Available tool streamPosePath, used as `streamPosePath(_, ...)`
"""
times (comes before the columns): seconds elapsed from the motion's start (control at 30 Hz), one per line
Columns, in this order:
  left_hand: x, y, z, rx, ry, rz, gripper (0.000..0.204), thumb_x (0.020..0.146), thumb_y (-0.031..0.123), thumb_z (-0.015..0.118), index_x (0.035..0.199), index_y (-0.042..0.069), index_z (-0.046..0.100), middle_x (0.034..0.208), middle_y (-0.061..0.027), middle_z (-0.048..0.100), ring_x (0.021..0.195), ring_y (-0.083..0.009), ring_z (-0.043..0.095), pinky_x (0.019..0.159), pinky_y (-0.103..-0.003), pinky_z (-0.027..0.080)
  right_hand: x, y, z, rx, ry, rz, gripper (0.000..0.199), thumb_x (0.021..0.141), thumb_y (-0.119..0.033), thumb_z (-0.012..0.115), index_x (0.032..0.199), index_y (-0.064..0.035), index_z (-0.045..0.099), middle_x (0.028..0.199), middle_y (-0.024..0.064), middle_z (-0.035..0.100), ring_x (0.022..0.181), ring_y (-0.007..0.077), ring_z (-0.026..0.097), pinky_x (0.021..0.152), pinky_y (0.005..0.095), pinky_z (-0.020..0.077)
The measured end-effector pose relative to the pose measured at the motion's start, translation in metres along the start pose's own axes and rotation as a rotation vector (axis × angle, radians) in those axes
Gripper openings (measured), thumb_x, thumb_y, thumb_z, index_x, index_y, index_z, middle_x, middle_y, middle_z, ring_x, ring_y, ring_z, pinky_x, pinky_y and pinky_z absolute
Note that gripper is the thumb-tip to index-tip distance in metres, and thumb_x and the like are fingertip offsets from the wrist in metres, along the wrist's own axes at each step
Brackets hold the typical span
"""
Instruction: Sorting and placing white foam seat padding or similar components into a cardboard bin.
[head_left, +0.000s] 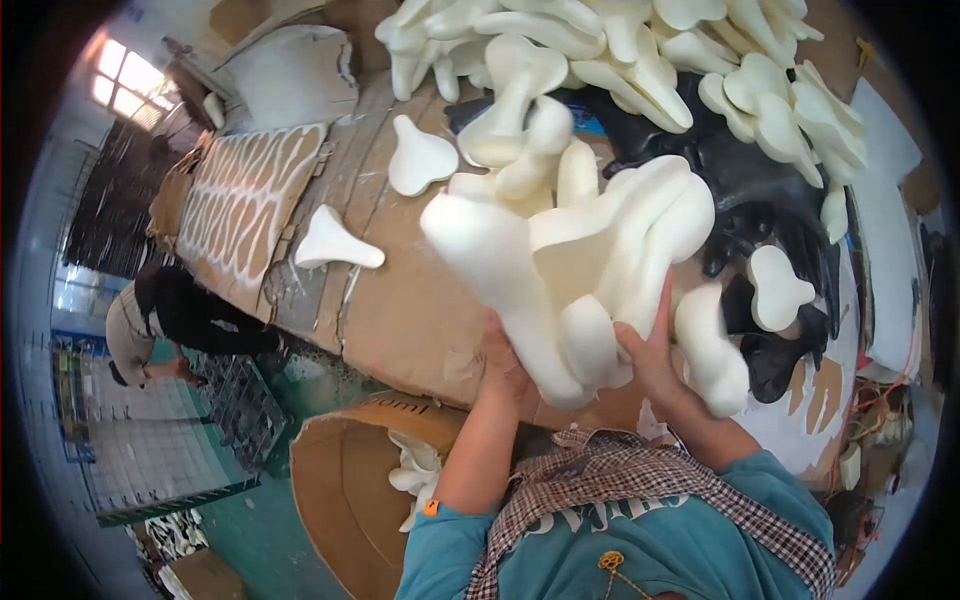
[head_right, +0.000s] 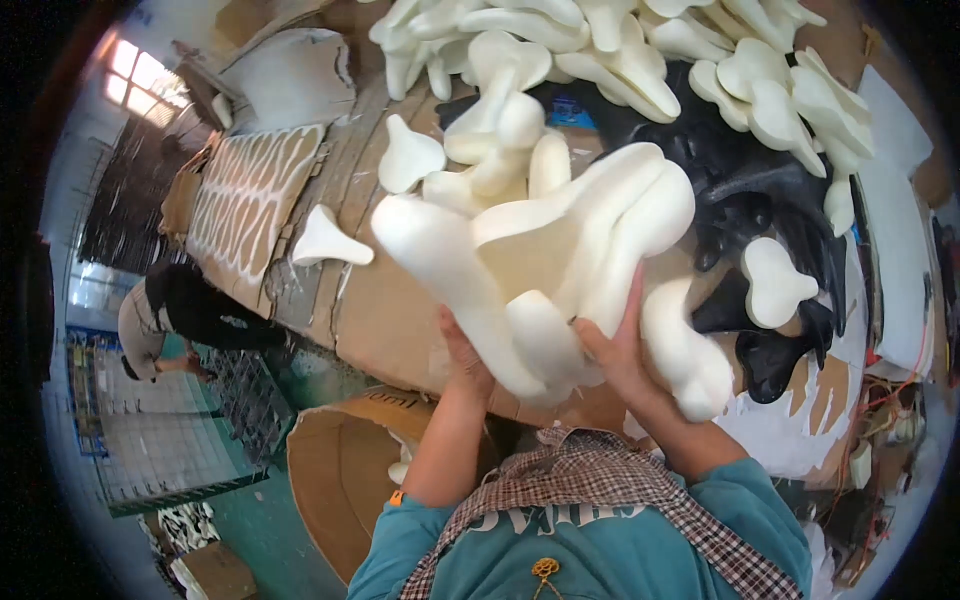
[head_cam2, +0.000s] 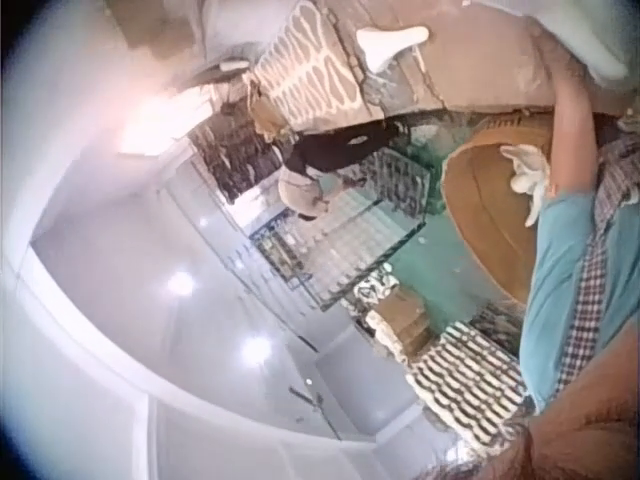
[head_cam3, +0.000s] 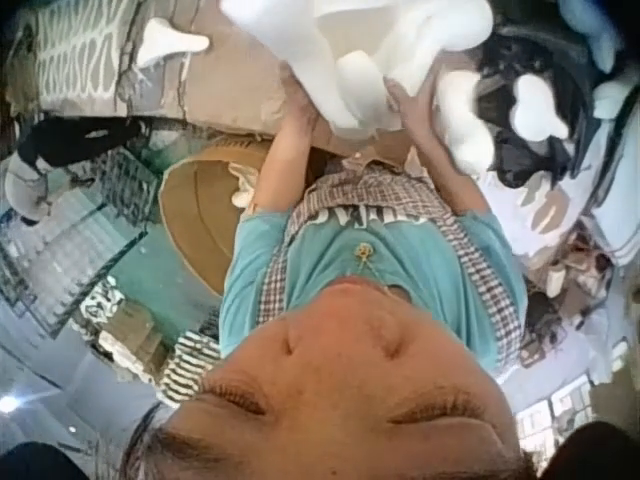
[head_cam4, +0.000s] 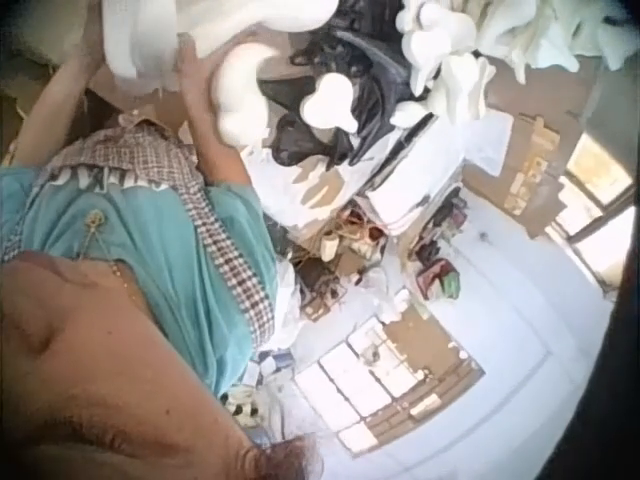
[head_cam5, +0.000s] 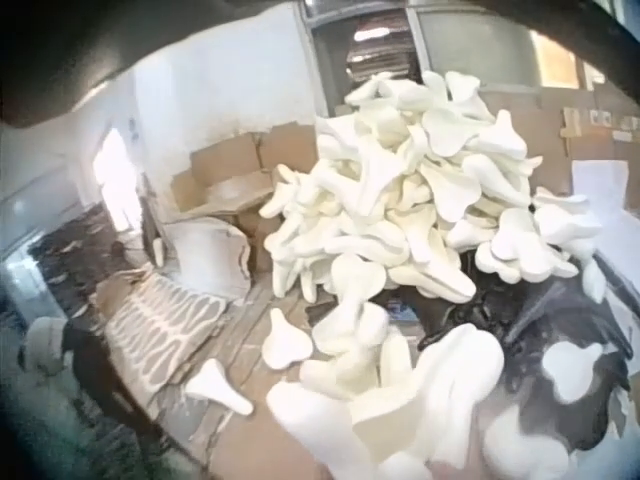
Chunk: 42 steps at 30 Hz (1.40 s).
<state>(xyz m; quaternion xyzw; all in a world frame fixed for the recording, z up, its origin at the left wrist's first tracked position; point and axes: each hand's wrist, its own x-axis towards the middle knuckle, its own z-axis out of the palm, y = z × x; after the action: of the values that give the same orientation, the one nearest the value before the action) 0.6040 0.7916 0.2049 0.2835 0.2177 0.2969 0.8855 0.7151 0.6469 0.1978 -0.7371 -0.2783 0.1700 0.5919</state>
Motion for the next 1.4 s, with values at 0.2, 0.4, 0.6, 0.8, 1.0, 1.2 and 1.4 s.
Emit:
streamPosePath(0.2,-0.118,0.078,-0.035,0.404,0.407,0.562,0.070,0.082,0.056,0.045,0.127,0.003,0.036,0.120,-0.0102,0.047,0.109,-0.0227,0.046,0.093,-0.038,0.039,-0.043,-0.075,0.069,0.584,-0.390,-0.208,0.096,0.068,-0.017,0.060,0.138,-0.0009,-0.004,0.136,0.0195,0.020,0.126,0.0288,0.024,0.104,0.0396,0.0222)
streamPosePath(0.4,-0.338,0.132,-0.160,1.635,1.178,0.561,0.084,0.081,0.068,0.028,0.135,0.004,0.023,0.138,-0.0146,0.027,0.125,-0.0294,0.030,0.100,-0.047,0.031,-0.137,-0.117,0.168,0.553,-1.059,-0.275,0.107,0.072,-0.030,0.068,0.136,0.0017,-0.012,0.144,0.0200,-0.001,0.133,0.0267,0.009,0.108,0.0375,0.0108)
streamPosePath(0.6,-0.468,0.097,-0.181,0.036,0.964,0.915,0.070,0.080,0.039,0.059,0.131,0.002,0.029,0.129,-0.0159,0.039,0.111,-0.0306,0.044,0.097,-0.048,0.034,-0.131,-0.066,0.189,0.024,-1.518,-0.686,0.073,0.075,-0.035,0.064,0.131,-0.0022,0.030,0.125,0.0216,0.039,0.115,0.0329,0.039,0.098,0.0402,0.0318)
streamPosePath(0.8,-0.380,0.109,-0.211,0.994,1.570,0.742,0.030,0.079,0.013,0.060,0.104,-0.002,0.055,0.103,-0.0126,0.056,0.090,-0.0211,0.054,0.082,-0.032,0.044,-0.049,0.041,0.052,-0.926,-1.433,-0.692,0.064,0.065,-0.028,0.068,0.121,-0.0086,0.045,0.102,0.0134,0.052,0.097,0.0304,0.049,0.080,0.0385,0.0398)
streamPosePath(1.0,-0.129,0.058,-0.210,1.319,0.893,0.269,0.052,0.069,0.025,0.071,0.110,0.001,0.049,0.099,-0.0120,0.058,0.089,-0.0232,0.055,0.079,-0.035,0.043,-0.013,0.061,-0.005,-0.882,-1.126,-0.359,0.085,0.058,-0.014,0.071,0.133,-0.0145,0.031,0.102,0.0165,0.053,0.096,0.0334,0.052,0.083,0.0403,0.0418)
streamPosePath(1.2,-0.031,0.028,-0.183,1.867,0.956,-0.047,0.079,0.058,0.031,0.074,0.122,0.001,0.036,0.103,-0.0194,0.054,0.095,-0.0373,0.053,0.081,-0.047,0.039,0.100,-0.039,0.045,-0.261,-0.205,-0.156,0.073,0.066,-0.020,0.071,0.127,-0.0022,0.035,0.112,0.0185,0.052,0.102,0.0279,0.053,0.087,0.0357,0.0417)
streamPosePath(1.4,-0.006,0.067,-0.242,0.676,0.845,0.246,0.060,0.068,0.008,0.068,0.121,0.001,0.040,0.108,-0.0121,0.053,0.094,-0.0264,0.054,0.081,-0.040,0.044,0.262,0.007,0.090,0.117,0.227,-0.046,0.056,0.071,-0.024,0.071,0.114,0.0014,0.045,0.101,0.0144,0.056,0.088,0.0223,0.057,0.077,0.0321,0.0454)
